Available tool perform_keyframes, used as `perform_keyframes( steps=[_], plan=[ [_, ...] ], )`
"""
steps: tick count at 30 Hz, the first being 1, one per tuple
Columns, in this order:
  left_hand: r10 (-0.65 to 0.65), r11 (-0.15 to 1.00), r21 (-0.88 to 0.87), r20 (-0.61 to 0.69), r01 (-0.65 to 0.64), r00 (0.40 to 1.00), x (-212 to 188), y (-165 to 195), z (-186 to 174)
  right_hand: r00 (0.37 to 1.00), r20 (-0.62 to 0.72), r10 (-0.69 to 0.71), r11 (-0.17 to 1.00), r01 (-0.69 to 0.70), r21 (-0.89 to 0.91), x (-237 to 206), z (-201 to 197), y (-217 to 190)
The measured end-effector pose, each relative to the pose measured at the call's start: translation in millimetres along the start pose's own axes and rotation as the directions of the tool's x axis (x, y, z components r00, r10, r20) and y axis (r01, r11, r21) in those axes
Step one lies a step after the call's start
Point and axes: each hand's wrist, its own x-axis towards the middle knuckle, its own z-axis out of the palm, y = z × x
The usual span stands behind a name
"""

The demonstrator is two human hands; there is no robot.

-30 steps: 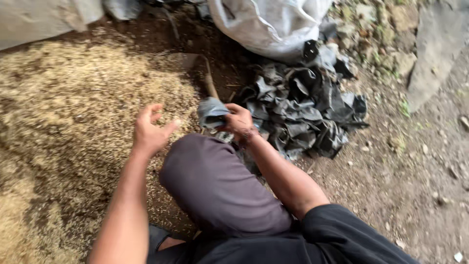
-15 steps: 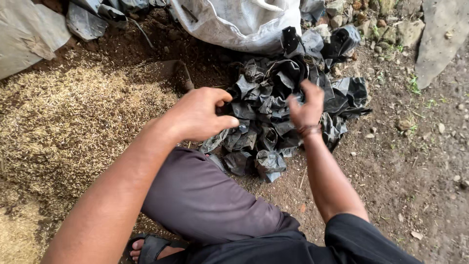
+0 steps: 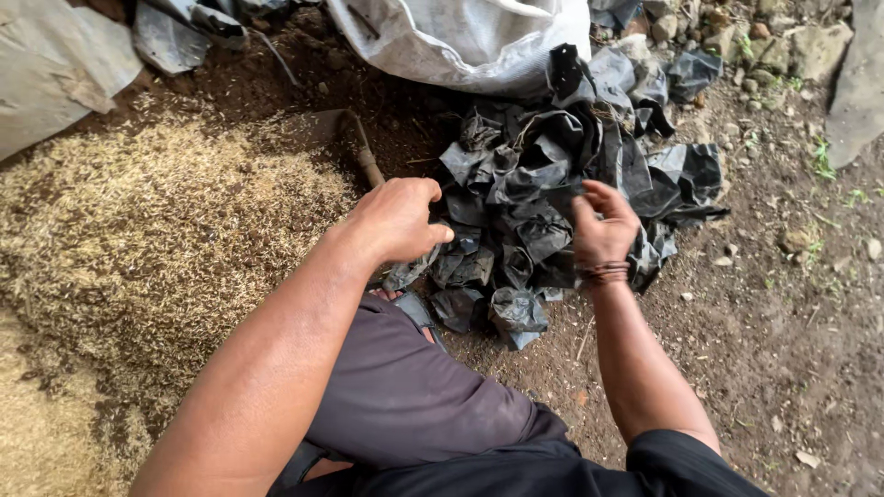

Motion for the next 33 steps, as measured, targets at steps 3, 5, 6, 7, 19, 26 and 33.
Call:
perform_keyframes(
  steps=[3,5,6,7,19,26,33],
  plan=[
    [-0.044,0.994,-0.1,-0.018,0.042,0.999,-5.3,-12.2,-8.1,0.993,0.068,0.096,0.88,-0.117,0.46,7.7,7.8,-36.4],
    [-0.086,0.975,-0.205,-0.013,0.081,0.996,-3.8,-18.9,-9.2,0.978,0.168,0.119,0.706,-0.203,0.679,5.3,27.6,-58.0],
    [-0.047,0.973,-0.228,-0.081,0.027,0.996,-2.3,-23.0,-9.0,0.967,0.22,0.131,0.66,-0.251,0.708,1.8,41.4,-67.2],
    [-0.009,0.969,-0.243,-0.15,-0.028,0.989,-0.9,-26.1,-7.1,0.952,0.271,0.14,0.609,-0.299,0.735,-3.8,54.7,-75.1],
    [-0.253,0.312,-0.928,-0.287,-0.203,0.924,-64.6,-137.1,-37.5,0.731,0.664,0.155,0.537,-0.626,0.565,-54.7,249.7,-221.6],
    [-0.631,-0.023,-0.769,-0.484,-0.638,0.607,-165.7,-247.2,5.8,0.581,0.807,-0.106,0.94,-0.207,0.272,-121.0,347.6,-272.2],
    [-0.762,0.077,-0.643,-0.531,-0.762,0.37,-205.6,-308.8,51.2,0.34,0.908,-0.246,0.96,0.217,0.179,-193.5,428.6,-331.1]
  ],
)
